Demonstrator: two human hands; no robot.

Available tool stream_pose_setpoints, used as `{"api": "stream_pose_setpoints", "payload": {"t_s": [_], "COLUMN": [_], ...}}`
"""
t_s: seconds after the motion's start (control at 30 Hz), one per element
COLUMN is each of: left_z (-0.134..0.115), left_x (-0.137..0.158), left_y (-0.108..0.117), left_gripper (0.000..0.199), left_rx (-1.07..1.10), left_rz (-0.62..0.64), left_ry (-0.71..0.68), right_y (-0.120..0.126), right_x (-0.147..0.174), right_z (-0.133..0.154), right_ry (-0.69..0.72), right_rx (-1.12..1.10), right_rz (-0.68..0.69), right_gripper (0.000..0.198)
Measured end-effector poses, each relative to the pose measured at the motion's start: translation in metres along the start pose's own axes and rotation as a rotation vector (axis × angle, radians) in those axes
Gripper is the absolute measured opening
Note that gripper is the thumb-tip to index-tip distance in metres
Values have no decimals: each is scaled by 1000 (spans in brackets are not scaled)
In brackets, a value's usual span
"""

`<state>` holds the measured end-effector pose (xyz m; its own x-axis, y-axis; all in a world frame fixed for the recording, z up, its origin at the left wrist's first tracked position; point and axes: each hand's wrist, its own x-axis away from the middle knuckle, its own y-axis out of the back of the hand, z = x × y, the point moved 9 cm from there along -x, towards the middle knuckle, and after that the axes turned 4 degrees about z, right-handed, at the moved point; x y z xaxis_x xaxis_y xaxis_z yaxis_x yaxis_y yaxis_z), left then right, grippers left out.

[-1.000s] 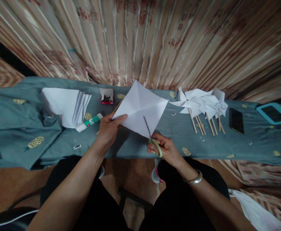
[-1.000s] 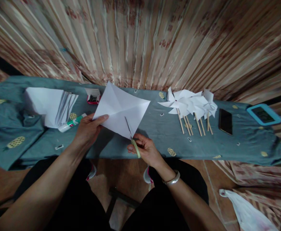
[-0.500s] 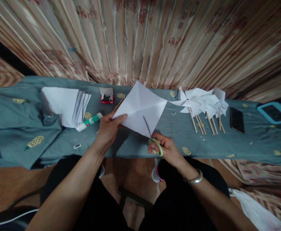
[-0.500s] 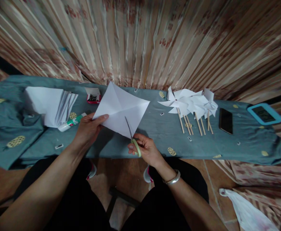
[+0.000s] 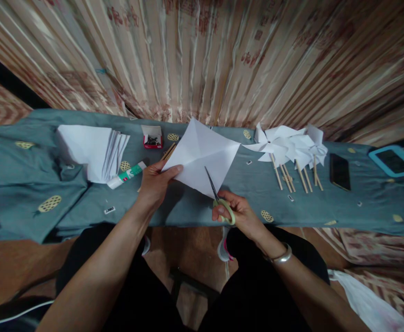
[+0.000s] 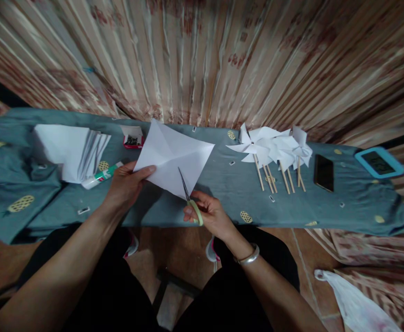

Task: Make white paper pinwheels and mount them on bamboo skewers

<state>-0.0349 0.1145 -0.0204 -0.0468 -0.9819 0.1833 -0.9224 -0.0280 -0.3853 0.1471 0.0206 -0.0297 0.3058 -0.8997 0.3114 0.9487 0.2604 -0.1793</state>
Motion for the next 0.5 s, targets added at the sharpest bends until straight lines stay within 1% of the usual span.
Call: {"api": "stream_pose_setpoints", "payload": {"t_s": [0.37,0.5], "left_z": [6,7], "left_x": [2,3], "left_y": [-1,-2], "left_gripper": [29,27], "left_rx": [-11,-13], "left_rz": [-9,-4], "left_ry": [36,44], "right_y": [-4,-4], "right_x": [1,1], "right_z": [6,9], "right_ry": [29,42], "right_rx": [34,42], "right_rz": [27,26], "right_gripper": [44,42]}}
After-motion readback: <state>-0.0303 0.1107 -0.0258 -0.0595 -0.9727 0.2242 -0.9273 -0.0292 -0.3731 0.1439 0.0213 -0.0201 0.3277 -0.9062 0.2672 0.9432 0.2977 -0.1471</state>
